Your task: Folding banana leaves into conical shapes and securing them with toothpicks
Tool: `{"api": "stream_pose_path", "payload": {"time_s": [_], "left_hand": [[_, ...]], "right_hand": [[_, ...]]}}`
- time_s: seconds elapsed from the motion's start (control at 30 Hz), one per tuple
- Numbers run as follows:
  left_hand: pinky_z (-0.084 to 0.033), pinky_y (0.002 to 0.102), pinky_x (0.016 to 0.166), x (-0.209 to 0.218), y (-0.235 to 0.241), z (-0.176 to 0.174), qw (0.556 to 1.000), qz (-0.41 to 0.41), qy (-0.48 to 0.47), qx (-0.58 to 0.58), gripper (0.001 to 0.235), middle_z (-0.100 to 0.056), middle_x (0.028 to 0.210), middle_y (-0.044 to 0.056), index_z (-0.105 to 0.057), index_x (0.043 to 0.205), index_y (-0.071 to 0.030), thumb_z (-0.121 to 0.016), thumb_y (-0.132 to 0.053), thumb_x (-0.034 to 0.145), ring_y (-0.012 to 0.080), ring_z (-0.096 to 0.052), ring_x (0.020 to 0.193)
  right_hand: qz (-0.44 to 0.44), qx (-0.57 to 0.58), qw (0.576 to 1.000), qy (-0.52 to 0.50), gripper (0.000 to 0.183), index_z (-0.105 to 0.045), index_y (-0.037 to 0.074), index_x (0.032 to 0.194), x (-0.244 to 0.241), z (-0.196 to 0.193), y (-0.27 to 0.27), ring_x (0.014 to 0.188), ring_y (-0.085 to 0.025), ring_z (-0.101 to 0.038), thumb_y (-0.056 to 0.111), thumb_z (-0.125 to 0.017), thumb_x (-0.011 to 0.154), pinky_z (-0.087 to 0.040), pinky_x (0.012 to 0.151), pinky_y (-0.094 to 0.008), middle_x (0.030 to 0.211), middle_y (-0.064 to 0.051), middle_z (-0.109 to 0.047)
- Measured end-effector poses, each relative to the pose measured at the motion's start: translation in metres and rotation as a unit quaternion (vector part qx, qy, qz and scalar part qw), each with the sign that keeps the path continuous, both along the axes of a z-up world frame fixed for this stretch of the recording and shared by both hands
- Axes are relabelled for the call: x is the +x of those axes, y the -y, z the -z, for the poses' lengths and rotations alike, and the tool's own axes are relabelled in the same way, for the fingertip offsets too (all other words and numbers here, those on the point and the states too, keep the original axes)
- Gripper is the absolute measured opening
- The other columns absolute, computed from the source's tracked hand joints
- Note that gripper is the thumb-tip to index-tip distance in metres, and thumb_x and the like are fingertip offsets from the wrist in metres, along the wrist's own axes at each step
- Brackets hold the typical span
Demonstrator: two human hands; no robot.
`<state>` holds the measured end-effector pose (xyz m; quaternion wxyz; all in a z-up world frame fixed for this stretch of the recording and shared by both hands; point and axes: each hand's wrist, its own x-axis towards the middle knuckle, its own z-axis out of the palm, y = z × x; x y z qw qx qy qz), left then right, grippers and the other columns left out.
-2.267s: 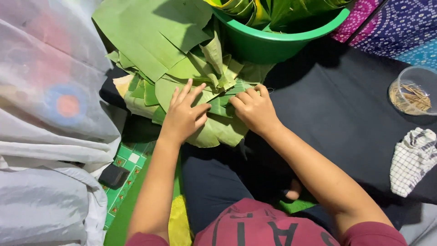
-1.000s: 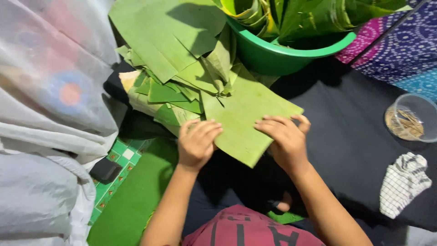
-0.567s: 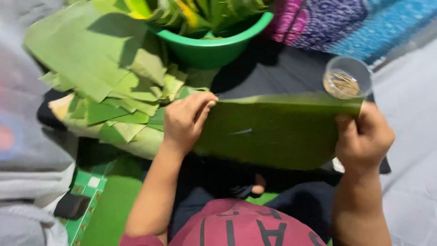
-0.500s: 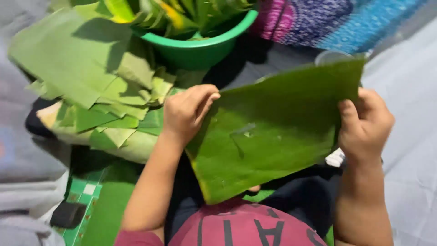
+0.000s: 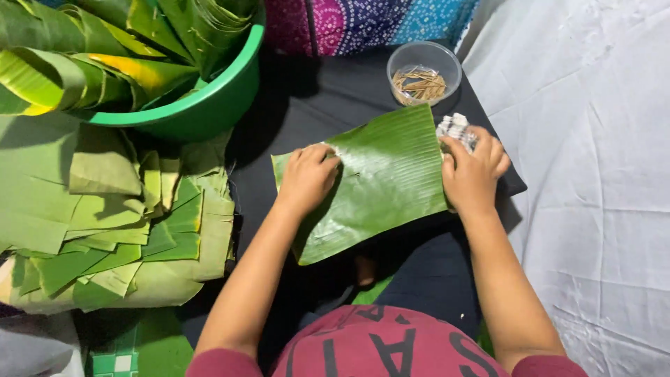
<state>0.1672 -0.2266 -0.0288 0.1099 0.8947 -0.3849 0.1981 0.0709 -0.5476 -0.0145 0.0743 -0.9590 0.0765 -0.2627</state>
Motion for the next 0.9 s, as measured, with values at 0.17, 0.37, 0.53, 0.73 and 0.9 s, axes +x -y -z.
{"api": "stream_pose_path", "payload": {"time_s": [0.17,0.37,0.53,0.73,0.9], "left_hand": [[-0.029,0.058,0.117,-0.053,-0.018,-0.032,0.977,-0.071,-0.199,0.036,0.041,-0.051,0.154,0.008,-0.062,0.141,-0.019,-0.059,-0.03,0.101,0.0307,-0.042,0.146],[-0.017,0.069,0.119,-0.064,-0.05,-0.029,0.96,-0.11,-0.253,0.038,0.052,-0.049,0.157,0.004,-0.054,0.148,-0.021,-0.058,-0.038,0.099,0.0299,-0.036,0.15],[-0.038,0.049,0.106,-0.071,-0.056,-0.006,0.986,-0.128,-0.101,-0.041,0.061,-0.062,0.141,0.006,-0.063,0.137,-0.013,-0.075,-0.044,0.086,0.0249,-0.053,0.133],[-0.038,0.057,0.107,-0.078,-0.069,0.029,0.968,-0.244,0.018,-0.055,0.043,-0.057,0.149,0.014,-0.071,0.121,-0.008,-0.073,-0.028,0.083,0.0358,-0.048,0.138],[-0.041,0.06,0.107,-0.075,-0.072,0.031,0.967,-0.248,0.024,-0.057,0.038,-0.058,0.147,0.015,-0.073,0.109,-0.008,-0.073,-0.022,0.074,0.0374,-0.05,0.138]], "right_hand": [[0.029,0.069,0.988,-0.134,0.038,-0.066,0.033,0.13,-0.001,0.019,0.035,0.126,-0.035,-0.052,0.034,-0.074,0.094,-0.025,0.109,-0.065,0.124,-0.007,-0.06],[0.074,0.18,0.95,0.243,0.043,-0.063,0.008,0.122,0.0,0.012,0.056,0.115,-0.04,-0.058,-0.011,-0.078,0.086,-0.042,0.1,-0.049,0.118,-0.015,-0.064],[-0.029,0.216,0.915,0.339,0.044,-0.053,0.005,0.133,0.001,-0.035,-0.026,0.122,-0.038,-0.059,-0.005,-0.065,0.091,-0.04,0.108,-0.045,0.128,-0.021,-0.06],[-0.283,0.188,0.921,0.19,0.027,-0.073,0.008,0.108,0.013,-0.005,-0.213,0.095,-0.037,-0.063,0.016,-0.056,0.089,-0.049,0.091,-0.046,0.103,-0.016,-0.068],[-0.332,0.116,0.936,-0.015,0.042,-0.067,-0.005,0.124,0.018,0.015,-0.249,0.134,-0.044,-0.053,0.0,-0.063,0.083,-0.042,0.113,-0.052,0.147,-0.03,-0.051]]}}
